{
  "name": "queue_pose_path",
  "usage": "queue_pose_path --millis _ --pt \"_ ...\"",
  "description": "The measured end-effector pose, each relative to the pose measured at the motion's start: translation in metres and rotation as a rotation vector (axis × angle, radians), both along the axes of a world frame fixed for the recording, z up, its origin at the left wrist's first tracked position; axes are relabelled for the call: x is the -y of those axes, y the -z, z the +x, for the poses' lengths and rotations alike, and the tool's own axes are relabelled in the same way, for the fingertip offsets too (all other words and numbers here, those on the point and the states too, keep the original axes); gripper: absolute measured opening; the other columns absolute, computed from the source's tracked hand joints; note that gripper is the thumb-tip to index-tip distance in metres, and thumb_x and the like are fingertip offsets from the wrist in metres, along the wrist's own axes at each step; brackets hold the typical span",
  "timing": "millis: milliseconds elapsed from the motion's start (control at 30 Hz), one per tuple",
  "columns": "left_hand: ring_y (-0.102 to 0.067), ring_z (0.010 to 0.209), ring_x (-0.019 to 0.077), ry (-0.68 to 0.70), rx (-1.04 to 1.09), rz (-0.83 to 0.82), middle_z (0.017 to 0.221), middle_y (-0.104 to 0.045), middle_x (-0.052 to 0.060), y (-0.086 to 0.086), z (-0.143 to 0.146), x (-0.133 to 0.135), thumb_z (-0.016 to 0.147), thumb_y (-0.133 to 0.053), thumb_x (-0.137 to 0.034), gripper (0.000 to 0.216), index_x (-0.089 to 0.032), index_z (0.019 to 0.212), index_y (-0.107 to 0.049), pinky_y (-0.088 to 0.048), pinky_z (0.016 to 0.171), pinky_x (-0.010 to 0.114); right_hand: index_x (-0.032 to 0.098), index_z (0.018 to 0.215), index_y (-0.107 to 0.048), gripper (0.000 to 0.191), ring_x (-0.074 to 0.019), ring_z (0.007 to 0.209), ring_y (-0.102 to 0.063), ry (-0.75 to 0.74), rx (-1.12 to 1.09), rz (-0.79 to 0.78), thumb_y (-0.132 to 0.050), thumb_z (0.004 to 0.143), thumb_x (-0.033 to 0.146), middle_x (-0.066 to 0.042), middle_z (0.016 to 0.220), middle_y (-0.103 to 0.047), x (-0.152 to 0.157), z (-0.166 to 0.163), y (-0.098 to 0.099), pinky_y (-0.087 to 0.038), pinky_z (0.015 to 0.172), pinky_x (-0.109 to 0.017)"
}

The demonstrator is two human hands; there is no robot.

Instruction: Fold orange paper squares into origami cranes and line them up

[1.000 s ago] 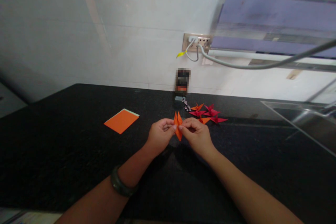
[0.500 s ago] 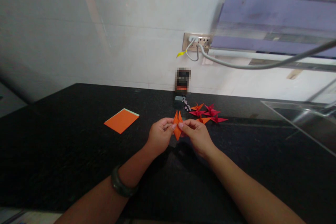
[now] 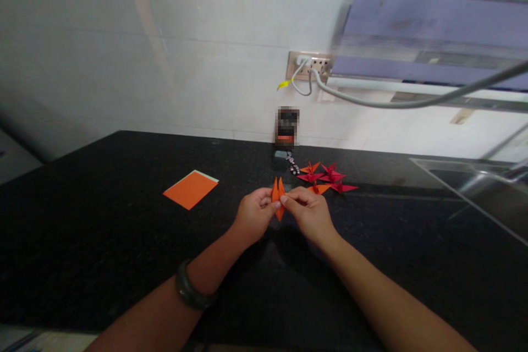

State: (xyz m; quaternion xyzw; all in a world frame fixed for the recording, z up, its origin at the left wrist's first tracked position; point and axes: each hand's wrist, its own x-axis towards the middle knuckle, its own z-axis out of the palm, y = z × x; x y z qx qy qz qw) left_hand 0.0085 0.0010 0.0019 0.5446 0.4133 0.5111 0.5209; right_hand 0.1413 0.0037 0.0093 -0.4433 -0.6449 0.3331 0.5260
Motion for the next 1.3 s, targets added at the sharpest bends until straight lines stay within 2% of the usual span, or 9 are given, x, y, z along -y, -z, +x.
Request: queue_pose_path --millis 100,200,300,500,667,833,1133,1300 --pt "-0.061 0.062 0.0137 -0.013 0.001 -0.024 0.069 -0.067 0.003 0.0001 -0.0011 -0.0014 0.066 -0.062 -0.023 0.017 -0.013 0.079 -0.060 -0.046 0.056 0.022 0.017 0.057 -0.064 0.012 -0.0127 0.057 -0.051 0.008 0.005 -0.013 -0.061 0.067 0.023 -0.001 0.059 -0.058 -0.0012 -0.0014 0.0022 -0.039 0.055 -0.025" --pt "-0.059 0.056 0.0116 -0.005 -0.019 -0.022 0.061 -0.065 0.001 0.0005 -0.0022 -0.0022 0.067 -0.060 -0.023 0.014 -0.013 0.077 -0.060 -0.043 0.052 0.020 0.016 0.063 -0.061 0.010 -0.0108 0.052 -0.047 -0.008 -0.056 -0.106 -0.063 0.065 0.025 0.001 0.056 -0.054 -0.0038 -0.0032 0.0061 -0.037 0.051 -0.024" --pt "-0.056 0.050 0.0104 0.007 -0.090 -0.010 0.056 -0.062 -0.001 0.0002 -0.0034 -0.0017 0.068 -0.058 -0.023 0.012 -0.014 0.074 -0.061 -0.041 0.048 0.020 0.017 0.068 -0.059 0.016 -0.0090 0.048 -0.044 -0.071 -0.152 -0.193 -0.067 0.062 0.028 0.004 0.055 -0.052 -0.0054 -0.0043 0.0078 -0.035 0.047 -0.022" --pt "-0.058 0.058 0.0125 0.029 -0.203 0.078 0.064 -0.065 0.001 0.0017 -0.0041 -0.0011 0.070 -0.055 -0.024 0.013 -0.015 0.072 -0.063 -0.043 0.056 0.022 0.016 0.059 -0.055 0.023 -0.0075 0.044 -0.041 -0.185 -0.269 -0.287 -0.071 0.058 0.032 0.005 0.049 -0.050 -0.0030 -0.0030 0.0015 -0.030 0.044 -0.021" --pt "-0.054 0.056 0.0114 0.086 -0.206 0.075 0.063 -0.061 0.001 0.0064 -0.0032 -0.0023 0.070 -0.056 -0.027 0.015 -0.013 0.074 -0.061 -0.041 0.054 0.022 0.015 0.050 -0.052 0.028 -0.0063 0.042 -0.038 -0.113 -0.280 -0.296 -0.073 0.056 0.032 0.006 0.046 -0.048 -0.0018 -0.0023 -0.0014 -0.027 0.043 -0.021" --pt "-0.050 0.052 0.0103 0.204 -0.176 -0.005 0.058 -0.058 0.000 0.0077 -0.0039 -0.0022 0.068 -0.059 -0.033 0.021 -0.012 0.069 -0.061 -0.039 0.051 0.021 0.015 0.049 -0.053 0.028 -0.0061 0.040 -0.036 -0.092 -0.260 -0.288 -0.070 0.059 0.036 0.005 0.042 -0.046 -0.0015 -0.0022 -0.0004 -0.026 0.041 -0.021" --pt "-0.043 0.043 0.0078 0.169 -0.268 0.034 0.048 -0.048 -0.004 0.0022 -0.0018 0.0030 0.072 -0.053 -0.034 0.020 -0.015 0.065 -0.055 -0.032 0.044 0.019 0.016 0.047 -0.049 0.031 -0.0058 0.038 -0.036 -0.075 -0.338 -0.305 -0.070 0.059 0.036 0.006 0.042 -0.045 0.0001 -0.0062 -0.0003 -0.025 0.040 -0.021" --pt "-0.045 0.046 0.0087 0.198 -0.287 0.007 0.051 -0.049 -0.003 -0.0017 -0.0012 0.0046 0.073 -0.052 -0.034 0.021 -0.015 0.064 -0.052 -0.033 0.046 0.019 0.016 0.048 -0.045 0.032 -0.0052 0.037 -0.033 -0.016 -0.343 -0.276 -0.069 0.061 0.035 0.007 0.040 -0.042 -0.0020 -0.0045 0.0016 -0.023 0.039 -0.020"
